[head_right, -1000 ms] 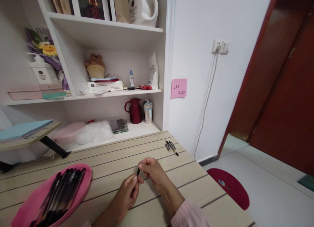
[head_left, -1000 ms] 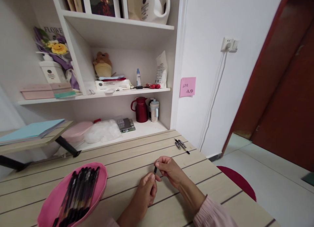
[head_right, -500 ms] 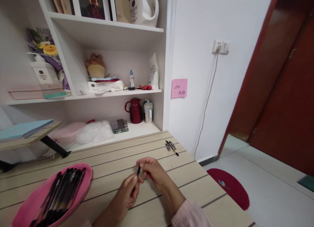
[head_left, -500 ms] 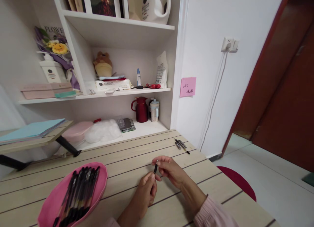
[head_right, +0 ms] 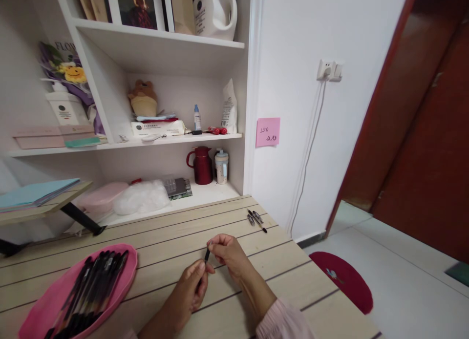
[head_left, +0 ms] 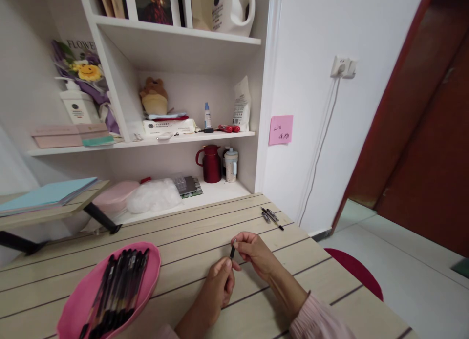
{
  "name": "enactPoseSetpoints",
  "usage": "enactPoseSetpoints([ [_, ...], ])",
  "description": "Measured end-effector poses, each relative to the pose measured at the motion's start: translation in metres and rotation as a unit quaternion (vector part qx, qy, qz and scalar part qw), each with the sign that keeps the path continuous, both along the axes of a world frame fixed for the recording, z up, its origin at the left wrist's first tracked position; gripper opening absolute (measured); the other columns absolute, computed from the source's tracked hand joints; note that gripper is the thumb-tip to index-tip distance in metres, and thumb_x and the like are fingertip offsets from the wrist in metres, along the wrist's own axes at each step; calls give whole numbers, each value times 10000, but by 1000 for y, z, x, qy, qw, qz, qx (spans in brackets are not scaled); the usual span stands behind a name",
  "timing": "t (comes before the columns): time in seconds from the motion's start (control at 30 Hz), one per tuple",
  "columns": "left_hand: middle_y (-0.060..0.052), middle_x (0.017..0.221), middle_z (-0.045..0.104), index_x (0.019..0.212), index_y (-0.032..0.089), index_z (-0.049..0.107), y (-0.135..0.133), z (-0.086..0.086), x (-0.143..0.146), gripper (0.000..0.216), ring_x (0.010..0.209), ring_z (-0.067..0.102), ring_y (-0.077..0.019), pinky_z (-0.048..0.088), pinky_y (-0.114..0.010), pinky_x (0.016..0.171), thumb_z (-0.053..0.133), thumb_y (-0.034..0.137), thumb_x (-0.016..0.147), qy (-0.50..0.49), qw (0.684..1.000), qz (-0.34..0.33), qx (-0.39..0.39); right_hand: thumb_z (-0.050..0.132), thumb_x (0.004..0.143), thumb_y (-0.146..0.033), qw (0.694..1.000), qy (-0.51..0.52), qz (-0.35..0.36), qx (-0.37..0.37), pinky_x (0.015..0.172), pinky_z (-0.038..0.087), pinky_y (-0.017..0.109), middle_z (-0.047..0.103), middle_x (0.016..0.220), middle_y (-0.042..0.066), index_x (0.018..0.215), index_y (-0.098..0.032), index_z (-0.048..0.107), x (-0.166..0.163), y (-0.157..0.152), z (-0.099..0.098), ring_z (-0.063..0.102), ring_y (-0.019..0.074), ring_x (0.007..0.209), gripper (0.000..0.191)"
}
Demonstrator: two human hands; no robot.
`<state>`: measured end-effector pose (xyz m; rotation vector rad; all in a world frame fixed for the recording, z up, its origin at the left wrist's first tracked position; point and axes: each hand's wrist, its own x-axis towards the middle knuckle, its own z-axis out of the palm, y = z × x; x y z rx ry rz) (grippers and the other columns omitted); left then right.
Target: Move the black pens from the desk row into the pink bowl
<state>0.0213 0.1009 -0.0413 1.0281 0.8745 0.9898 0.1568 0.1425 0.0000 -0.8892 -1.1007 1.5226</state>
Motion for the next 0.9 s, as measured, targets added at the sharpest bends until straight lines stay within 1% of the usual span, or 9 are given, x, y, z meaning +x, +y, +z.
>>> enactPoseSetpoints([
  [0.1,107,434,365,840,189,493,0,0,0,361,294,143,-24,71,-187,313,442,541,780,0,1000,-7,0,737,544,-304,1000,2,-1,0,404,182,189,547,568,-31,627,-142,557,-1,0,-1,339,23,405,256],
  [0.4,105,424,364,823,184,497,-3,5,2,386,296,156,-24,65,-179,315,470,563,752,6,1000,9,-5,741,535,-336,1000,-11,-3,10,397,161,194,474,473,-66,594,-160,501,-1,0,0,305,26,382,303],
  [0.5,108,419,360,820,186,494,-2,4,2,375,289,150,-22,75,-176,310,461,555,763,3,1000,6,-6,738,543,-348,1000,-11,0,8,399,168,191,467,468,-69,615,-161,515,-1,-1,1,320,30,383,300],
  [0.63,110,422,363,825,188,491,0,2,2,374,285,147,-22,76,-176,306,463,556,762,2,1000,5,-8,698,598,-398,1000,-26,18,-4,400,177,191,486,479,-52,709,-149,590,-2,-2,3,364,45,399,293],
  [0.7,110,424,363,828,188,493,0,2,2,378,288,144,-21,72,-178,308,469,558,757,4,1000,3,-11,702,591,-405,999,-32,15,-1,401,183,193,483,472,-48,695,-140,606,-2,-2,2,362,44,400,301],
  [0.8,108,423,366,829,186,495,0,3,2,386,288,142,-22,62,-182,311,458,563,760,5,1000,4,-13,721,568,-405,999,-40,4,7,402,185,194,449,438,-59,630,-138,591,-2,-1,1,340,39,391,304],
  [0.9,109,419,363,826,188,494,-1,3,2,379,286,147,-23,63,-183,313,458,559,762,4,1000,4,-14,726,566,-408,999,-39,3,7,406,190,193,441,437,-63,616,-143,576,-2,0,0,341,39,393,309],
])
